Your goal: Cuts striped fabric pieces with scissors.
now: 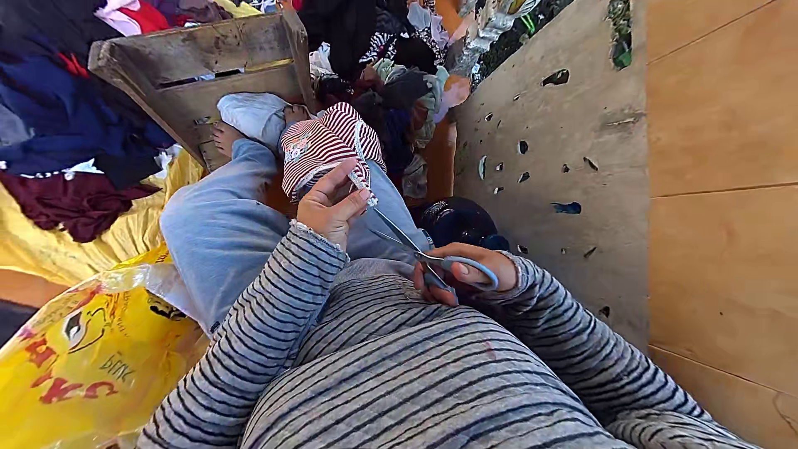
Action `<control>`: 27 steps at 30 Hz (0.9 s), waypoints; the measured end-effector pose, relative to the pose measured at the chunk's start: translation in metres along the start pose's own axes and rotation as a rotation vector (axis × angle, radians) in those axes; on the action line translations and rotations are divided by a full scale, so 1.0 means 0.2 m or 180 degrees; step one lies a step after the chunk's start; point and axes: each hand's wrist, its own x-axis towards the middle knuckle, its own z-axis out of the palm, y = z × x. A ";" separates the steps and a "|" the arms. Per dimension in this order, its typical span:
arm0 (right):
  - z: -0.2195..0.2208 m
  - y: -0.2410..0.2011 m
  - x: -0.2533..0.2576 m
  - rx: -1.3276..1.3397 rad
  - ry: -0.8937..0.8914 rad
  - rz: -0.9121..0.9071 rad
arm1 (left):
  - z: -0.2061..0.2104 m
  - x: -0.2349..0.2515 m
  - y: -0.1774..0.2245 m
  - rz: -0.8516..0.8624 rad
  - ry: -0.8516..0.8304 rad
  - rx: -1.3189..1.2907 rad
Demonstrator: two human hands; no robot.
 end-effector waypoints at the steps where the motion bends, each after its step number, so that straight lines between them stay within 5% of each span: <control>1: 0.01 0.01 0.00 0.0049 0.0063 -0.0050 | 0.03 0.01 0.00 0.0041 -0.0065 0.0100; 8: 0.06 0.08 0.04 0.0900 0.0215 -0.0686 | 0.08 -0.01 -0.03 0.0376 -0.0175 0.0478; 21: 0.01 0.07 -0.04 -0.0412 0.0191 -0.0299 | 0.04 -0.01 -0.11 0.0052 0.0057 0.0322; 27: 0.08 0.06 0.05 -0.0428 0.0764 -0.0264 | 0.04 -0.04 -0.15 0.0073 -0.0138 0.0570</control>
